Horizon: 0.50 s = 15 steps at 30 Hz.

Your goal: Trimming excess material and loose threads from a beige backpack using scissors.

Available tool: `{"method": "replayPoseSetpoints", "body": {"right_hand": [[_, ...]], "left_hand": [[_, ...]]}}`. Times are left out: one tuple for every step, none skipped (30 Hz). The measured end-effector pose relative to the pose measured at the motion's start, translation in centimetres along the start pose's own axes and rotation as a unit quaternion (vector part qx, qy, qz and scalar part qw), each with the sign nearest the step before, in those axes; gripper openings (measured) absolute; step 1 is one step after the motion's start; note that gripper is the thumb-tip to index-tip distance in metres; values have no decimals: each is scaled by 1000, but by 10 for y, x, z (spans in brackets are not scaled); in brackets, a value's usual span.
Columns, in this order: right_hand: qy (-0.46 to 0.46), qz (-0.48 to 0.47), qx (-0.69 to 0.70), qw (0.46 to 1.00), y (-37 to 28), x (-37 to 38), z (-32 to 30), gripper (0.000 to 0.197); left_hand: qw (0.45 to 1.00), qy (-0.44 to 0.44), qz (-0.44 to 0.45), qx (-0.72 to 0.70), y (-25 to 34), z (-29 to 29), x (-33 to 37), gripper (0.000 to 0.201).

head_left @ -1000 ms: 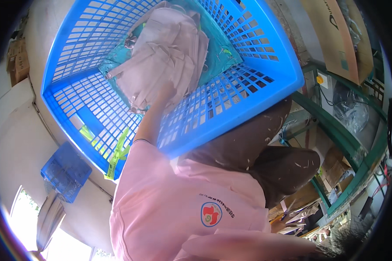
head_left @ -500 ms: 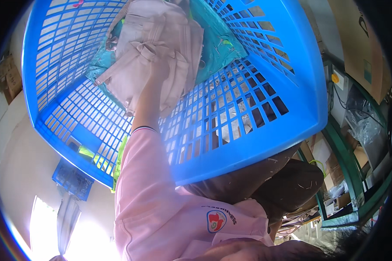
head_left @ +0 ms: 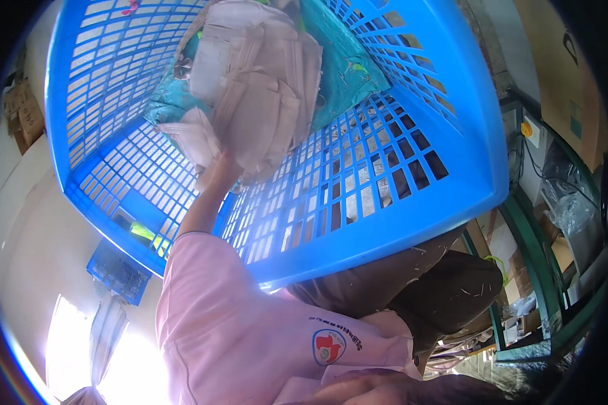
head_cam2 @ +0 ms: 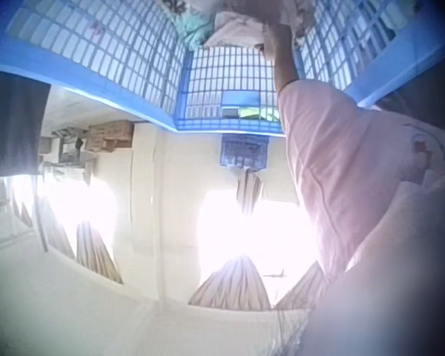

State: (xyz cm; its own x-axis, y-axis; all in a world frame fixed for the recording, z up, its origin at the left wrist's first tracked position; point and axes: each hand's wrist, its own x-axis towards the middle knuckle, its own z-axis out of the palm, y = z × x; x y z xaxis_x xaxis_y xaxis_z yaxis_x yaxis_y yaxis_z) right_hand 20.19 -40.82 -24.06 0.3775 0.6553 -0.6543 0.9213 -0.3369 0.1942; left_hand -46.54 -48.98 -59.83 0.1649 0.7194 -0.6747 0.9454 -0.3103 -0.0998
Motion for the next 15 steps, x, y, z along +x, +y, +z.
{"method": "replayPoseSetpoints", "body": {"right_hand": [[14, -9, 10, 1000, 0, 0, 4, 42], [28, -18, 22, 999, 0, 1, 8, 42], [45, -26, 34, 998, 0, 1, 12, 42], [65, -40, 50, 996, -1, 1, 16, 41], [88, -56, 68, 992, -2, 1, 20, 41], [114, -74, 87, 987, -4, 1, 24, 41], [141, -94, 106, 980, -6, 1, 27, 41], [173, -118, 128, 969, -9, 1, 30, 40], [208, -145, 150, 956, -12, 3, 31, 40], [239, -161, 177, 941, -16, 3, 32, 40], [260, -166, 205, 929, -20, 6, 30, 39], [274, -146, 239, 920, -26, 4, 27, 39], [282, -133, 263, 913, -32, 4, 20, 35], [288, -108, 298, 904, -40, 4, 12, 32], [272, -87, 319, 904, -48, 0, 2, 38]], "left_hand": [[1000, 12, -18, 15, -3, -15, -9, 10], [996, -71, -32, -44, -11, -31, -16, 10], [985, -138, -38, -99, -21, -49, -22, 10], [985, -28, -78, -150, -34, -69, -30, 12], [973, -1, -111, -203, -50, -90, -36, 13], [958, 76, -118, -252, -63, -112, -39, 14], [937, 112, -102, -314, -78, -134, -44, 17], [936, 93, -97, -327, -92, -158, -50, 20], [913, 161, -96, -362, -101, -183, -59, 18], [876, 226, -75, -419, -107, -208, -66, 16], [853, 215, -117, -461, -110, -233, -78, 16], [816, 226, -123, -518, -111, -259, -93, 16], [784, 229, -115, -566, -111, -283, -104, 16], [747, 307, -117, -577, -103, -306, -118, 19], [755, 314, -122, -563, -102, -328, -134, 20]]}}
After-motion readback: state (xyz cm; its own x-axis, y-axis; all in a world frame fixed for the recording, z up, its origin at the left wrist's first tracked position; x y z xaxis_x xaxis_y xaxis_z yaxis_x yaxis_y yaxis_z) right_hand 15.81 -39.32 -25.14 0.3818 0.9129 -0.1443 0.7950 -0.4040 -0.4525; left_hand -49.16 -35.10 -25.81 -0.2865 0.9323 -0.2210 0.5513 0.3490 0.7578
